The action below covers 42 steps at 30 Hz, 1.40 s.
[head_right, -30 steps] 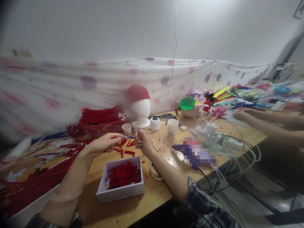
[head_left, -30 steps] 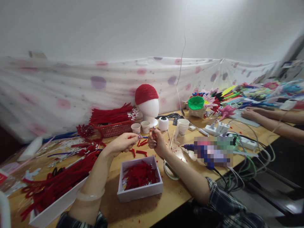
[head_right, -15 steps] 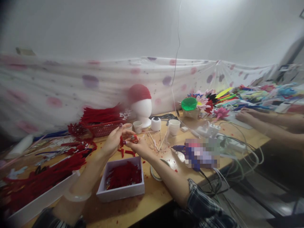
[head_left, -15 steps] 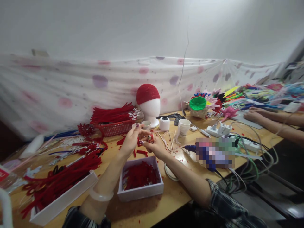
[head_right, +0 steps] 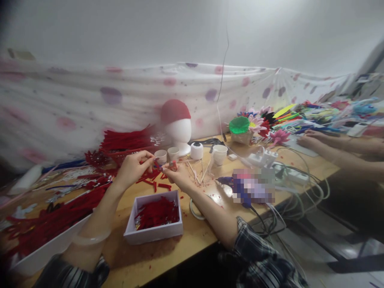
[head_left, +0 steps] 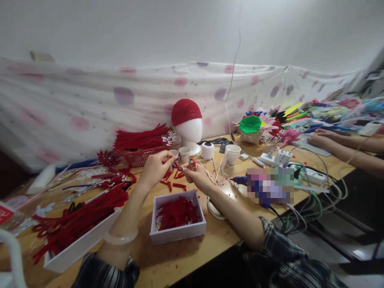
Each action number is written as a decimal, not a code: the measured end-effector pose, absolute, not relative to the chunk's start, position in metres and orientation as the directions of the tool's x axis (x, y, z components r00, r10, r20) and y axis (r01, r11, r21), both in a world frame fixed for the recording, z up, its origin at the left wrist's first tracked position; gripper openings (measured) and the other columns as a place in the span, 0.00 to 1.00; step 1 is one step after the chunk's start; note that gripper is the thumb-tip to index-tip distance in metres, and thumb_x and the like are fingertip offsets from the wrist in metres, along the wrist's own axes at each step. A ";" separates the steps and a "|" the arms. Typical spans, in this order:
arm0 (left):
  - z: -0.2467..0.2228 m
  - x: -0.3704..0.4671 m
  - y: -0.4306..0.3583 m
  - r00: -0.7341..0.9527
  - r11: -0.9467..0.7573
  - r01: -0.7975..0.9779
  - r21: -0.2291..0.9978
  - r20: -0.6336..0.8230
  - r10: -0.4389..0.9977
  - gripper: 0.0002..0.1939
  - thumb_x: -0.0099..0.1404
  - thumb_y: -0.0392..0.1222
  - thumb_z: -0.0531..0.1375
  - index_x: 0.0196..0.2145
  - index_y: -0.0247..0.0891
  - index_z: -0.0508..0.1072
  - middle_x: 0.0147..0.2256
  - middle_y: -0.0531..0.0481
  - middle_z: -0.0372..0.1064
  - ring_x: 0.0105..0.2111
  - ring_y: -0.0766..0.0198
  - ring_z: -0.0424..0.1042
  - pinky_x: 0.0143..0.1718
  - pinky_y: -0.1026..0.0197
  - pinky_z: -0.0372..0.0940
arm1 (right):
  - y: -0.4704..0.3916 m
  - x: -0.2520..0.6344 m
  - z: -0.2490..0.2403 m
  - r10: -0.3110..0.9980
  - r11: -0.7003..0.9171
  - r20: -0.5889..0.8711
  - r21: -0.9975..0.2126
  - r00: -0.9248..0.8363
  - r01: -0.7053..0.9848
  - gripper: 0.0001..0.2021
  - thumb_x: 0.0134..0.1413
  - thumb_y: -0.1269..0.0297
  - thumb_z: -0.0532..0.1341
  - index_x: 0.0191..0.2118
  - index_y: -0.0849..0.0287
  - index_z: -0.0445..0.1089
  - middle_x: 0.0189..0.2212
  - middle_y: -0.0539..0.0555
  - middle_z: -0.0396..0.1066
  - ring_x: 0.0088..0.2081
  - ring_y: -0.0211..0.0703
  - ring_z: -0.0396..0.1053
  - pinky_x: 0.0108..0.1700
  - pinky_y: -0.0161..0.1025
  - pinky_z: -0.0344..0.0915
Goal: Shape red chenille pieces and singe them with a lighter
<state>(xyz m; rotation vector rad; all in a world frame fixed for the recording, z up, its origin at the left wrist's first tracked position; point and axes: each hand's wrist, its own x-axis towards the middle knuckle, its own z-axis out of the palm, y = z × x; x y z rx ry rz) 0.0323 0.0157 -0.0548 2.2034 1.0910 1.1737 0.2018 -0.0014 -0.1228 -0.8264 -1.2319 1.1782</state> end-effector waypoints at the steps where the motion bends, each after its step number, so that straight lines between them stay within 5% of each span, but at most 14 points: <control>1: -0.054 0.031 0.016 0.326 -0.611 0.428 0.666 0.516 0.792 0.10 0.62 0.46 0.61 0.27 0.39 0.76 0.20 0.53 0.73 0.22 0.64 0.70 0.29 0.64 0.61 | -0.001 0.202 -0.123 0.971 0.202 0.228 -0.944 -0.074 -0.260 0.19 0.44 0.47 0.68 0.26 0.59 0.67 0.11 0.39 0.48 0.15 0.29 0.41 0.18 0.32 0.38; 4: -0.050 0.028 0.015 0.280 -0.614 0.349 0.708 0.547 0.789 0.12 0.60 0.47 0.63 0.25 0.38 0.77 0.24 0.50 0.76 0.26 0.62 0.71 0.30 0.64 0.62 | 0.003 0.204 -0.123 0.988 0.007 0.062 -0.930 -0.140 -0.367 0.26 0.51 0.38 0.57 0.19 0.57 0.58 0.10 0.40 0.41 0.14 0.29 0.35 0.17 0.32 0.34; 8: -0.047 0.030 0.012 0.240 -0.590 0.296 0.751 0.539 0.807 0.12 0.58 0.49 0.65 0.26 0.37 0.79 0.24 0.50 0.77 0.25 0.63 0.71 0.29 0.64 0.62 | 0.005 0.203 -0.125 0.982 -0.126 -0.065 -0.925 -0.178 -0.357 0.24 0.57 0.45 0.47 0.17 0.55 0.53 0.10 0.41 0.40 0.14 0.30 0.33 0.16 0.31 0.32; 23: -0.045 0.033 0.008 0.206 -0.579 0.321 0.750 0.541 0.815 0.12 0.58 0.48 0.64 0.27 0.37 0.81 0.24 0.49 0.77 0.25 0.62 0.71 0.29 0.63 0.62 | 0.002 0.198 -0.124 0.979 -0.136 -0.084 -0.947 -0.183 -0.291 0.22 0.59 0.49 0.48 0.19 0.56 0.54 0.10 0.41 0.43 0.14 0.30 0.35 0.16 0.30 0.33; 34: -0.051 0.039 0.010 0.157 -0.565 0.187 0.804 0.543 0.825 0.10 0.56 0.47 0.67 0.29 0.37 0.83 0.27 0.48 0.79 0.28 0.61 0.74 0.33 0.62 0.66 | 0.007 0.201 -0.124 0.981 -0.125 -0.044 -0.888 -0.188 -0.442 0.27 0.53 0.35 0.54 0.22 0.56 0.57 0.10 0.39 0.42 0.14 0.29 0.34 0.17 0.30 0.33; 38: -0.063 0.051 0.010 0.038 -0.546 0.168 0.821 0.548 0.836 0.10 0.57 0.44 0.66 0.35 0.37 0.82 0.34 0.46 0.81 0.33 0.59 0.77 0.36 0.61 0.69 | 0.004 0.202 -0.122 0.984 0.006 0.109 -0.811 -0.140 -0.585 0.23 0.39 0.48 0.72 0.33 0.58 0.66 0.12 0.36 0.45 0.16 0.28 0.35 0.18 0.29 0.34; 42: -0.074 0.063 0.007 0.044 -0.502 0.221 0.836 0.505 0.862 0.05 0.56 0.41 0.66 0.29 0.38 0.77 0.30 0.46 0.80 0.31 0.58 0.78 0.36 0.61 0.68 | 0.002 0.200 -0.124 0.975 0.106 0.201 -0.796 -0.094 -0.596 0.22 0.39 0.54 0.75 0.37 0.58 0.67 0.13 0.35 0.44 0.17 0.28 0.34 0.18 0.29 0.35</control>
